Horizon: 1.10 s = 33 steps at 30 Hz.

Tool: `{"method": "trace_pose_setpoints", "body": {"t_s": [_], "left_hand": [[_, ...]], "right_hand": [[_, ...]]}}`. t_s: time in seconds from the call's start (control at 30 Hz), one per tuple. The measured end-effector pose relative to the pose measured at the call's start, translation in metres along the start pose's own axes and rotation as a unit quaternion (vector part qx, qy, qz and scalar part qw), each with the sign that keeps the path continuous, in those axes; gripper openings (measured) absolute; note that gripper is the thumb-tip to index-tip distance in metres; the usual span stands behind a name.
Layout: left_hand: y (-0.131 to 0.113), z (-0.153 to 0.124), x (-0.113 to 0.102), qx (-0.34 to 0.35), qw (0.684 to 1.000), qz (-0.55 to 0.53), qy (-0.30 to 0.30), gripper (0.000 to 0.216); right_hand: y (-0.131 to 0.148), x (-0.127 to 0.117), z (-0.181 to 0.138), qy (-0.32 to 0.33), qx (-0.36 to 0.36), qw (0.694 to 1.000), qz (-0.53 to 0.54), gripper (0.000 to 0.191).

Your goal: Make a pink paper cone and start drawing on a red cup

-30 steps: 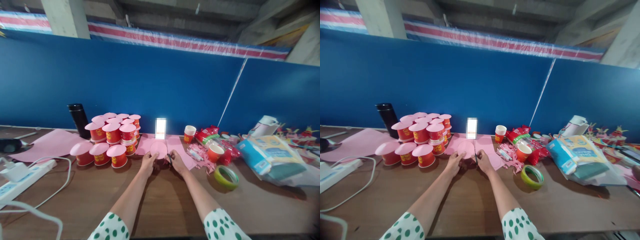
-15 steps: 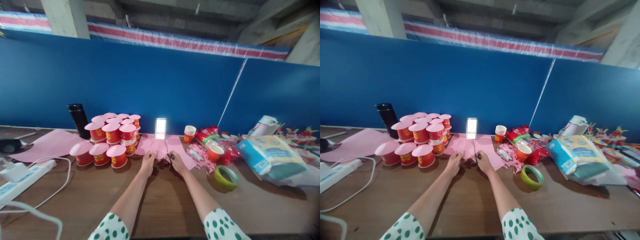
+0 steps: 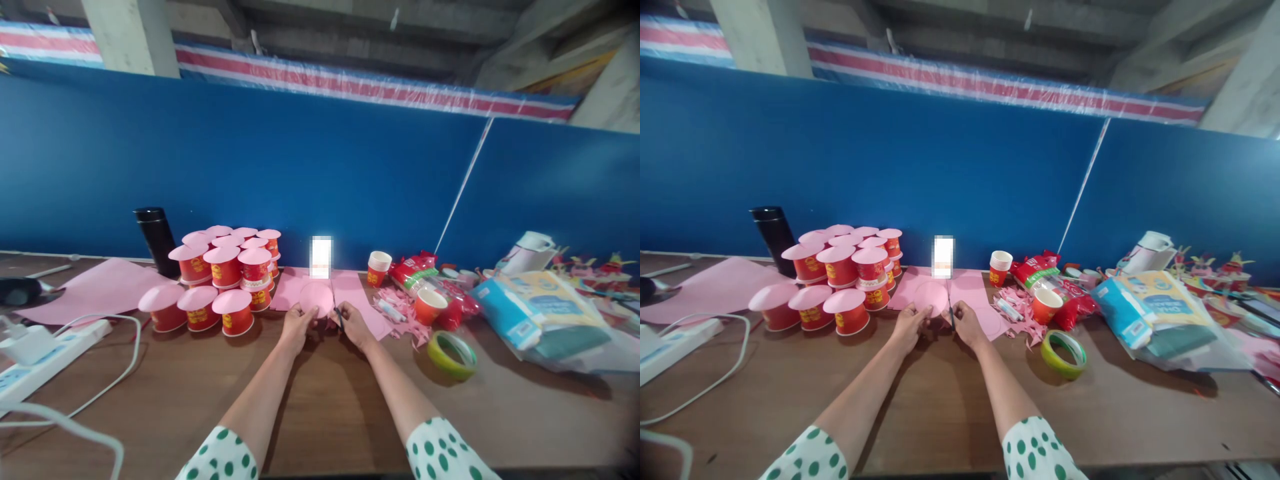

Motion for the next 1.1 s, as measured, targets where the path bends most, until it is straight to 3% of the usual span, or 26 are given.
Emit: {"method": "trace_pose_setpoints", "body": {"t_s": [0.43, 1.1], "left_hand": [[-0.002, -0.004, 0.002, -0.013, 1.0, -0.012, -0.008, 0.048], [-0.01, -0.008, 0.005, -0.01, 0.998, -0.058, -0.034, 0.044]], "right_hand": [[-0.003, 0.004, 0.001, 0.007, 0.004, 0.998, 0.056, 0.037], [0.003, 0.004, -0.002, 0.017, 0.012, 0.999, 0.036, 0.039]]}}
Point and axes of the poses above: each hand's wrist, its own z-axis towards the middle knuckle, its own x-axis out of the palm, y = z × x, the point moved 8 cm from there along z, towards the middle knuckle, and after that the axes turned 15 degrees about -z, right-handed, at the moved point
